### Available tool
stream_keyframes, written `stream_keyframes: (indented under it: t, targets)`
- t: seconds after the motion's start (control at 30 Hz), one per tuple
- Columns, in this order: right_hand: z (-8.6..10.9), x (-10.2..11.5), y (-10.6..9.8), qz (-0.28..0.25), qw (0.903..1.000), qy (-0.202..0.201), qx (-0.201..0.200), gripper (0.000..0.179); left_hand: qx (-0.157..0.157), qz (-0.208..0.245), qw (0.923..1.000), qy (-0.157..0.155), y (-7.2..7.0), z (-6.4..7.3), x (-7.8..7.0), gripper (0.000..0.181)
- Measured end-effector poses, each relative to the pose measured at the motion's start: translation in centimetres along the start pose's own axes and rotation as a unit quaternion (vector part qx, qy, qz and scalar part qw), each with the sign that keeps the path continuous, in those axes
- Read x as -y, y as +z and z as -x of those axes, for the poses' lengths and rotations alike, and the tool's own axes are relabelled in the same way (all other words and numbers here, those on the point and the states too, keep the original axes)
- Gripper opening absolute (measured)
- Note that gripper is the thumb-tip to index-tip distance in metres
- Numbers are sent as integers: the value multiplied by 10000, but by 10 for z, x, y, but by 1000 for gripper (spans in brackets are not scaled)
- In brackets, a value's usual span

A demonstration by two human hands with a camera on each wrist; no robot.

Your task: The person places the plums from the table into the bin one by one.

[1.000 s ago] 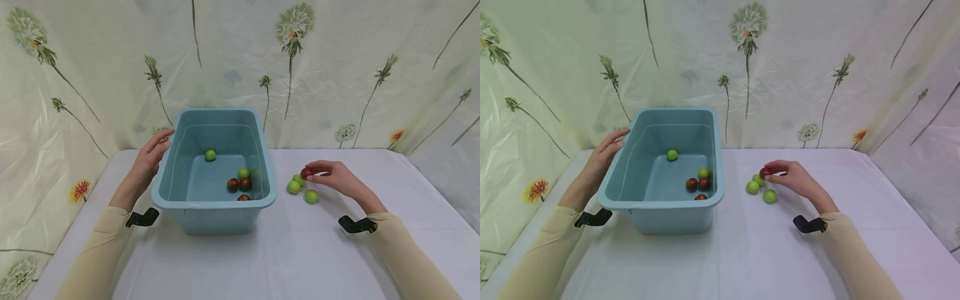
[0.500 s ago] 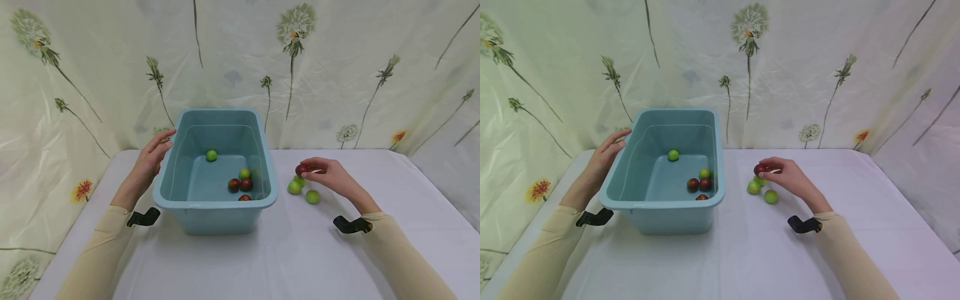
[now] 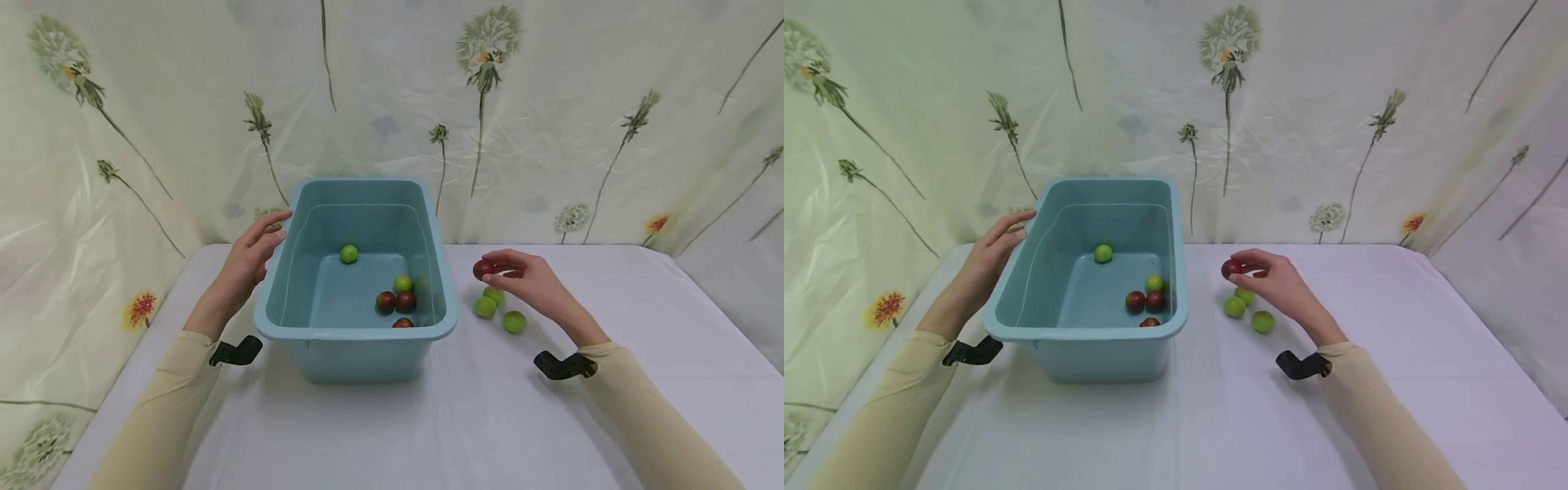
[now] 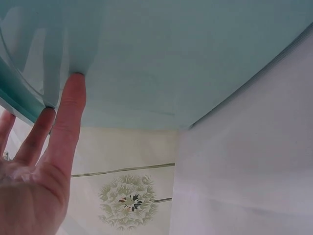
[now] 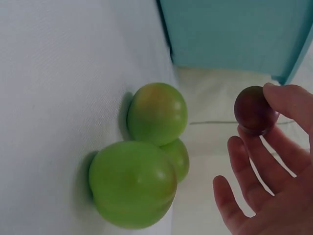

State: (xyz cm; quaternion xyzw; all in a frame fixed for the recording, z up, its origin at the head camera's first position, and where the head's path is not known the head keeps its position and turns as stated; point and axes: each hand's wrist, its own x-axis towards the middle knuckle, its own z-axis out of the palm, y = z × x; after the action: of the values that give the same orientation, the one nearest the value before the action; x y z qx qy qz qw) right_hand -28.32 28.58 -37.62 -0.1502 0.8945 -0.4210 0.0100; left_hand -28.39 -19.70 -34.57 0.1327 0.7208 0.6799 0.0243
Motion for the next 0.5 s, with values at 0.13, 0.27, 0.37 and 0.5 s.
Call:
stream_keyframes:
  t: [0.13, 0.27, 0.37, 0.5]
  targets:
    - [-3, 4, 2, -92, 9999, -97, -57, 46, -52, -37, 10000, 16, 0, -1, 0, 49]
    - [-5, 7, 4, -163, 9996, -234, -58, 45, -143, -69, 9999, -5, 0, 0, 0, 47]
    - [-7, 9, 4, -206, 9993, -303, -111, 45, -145, -80, 9999, -11, 0, -1, 0, 47]
    - [-8, 14, 5, -317, 9988, -255, -270, 45, -149, -130, 9998, 1, 1, -2, 0, 48]
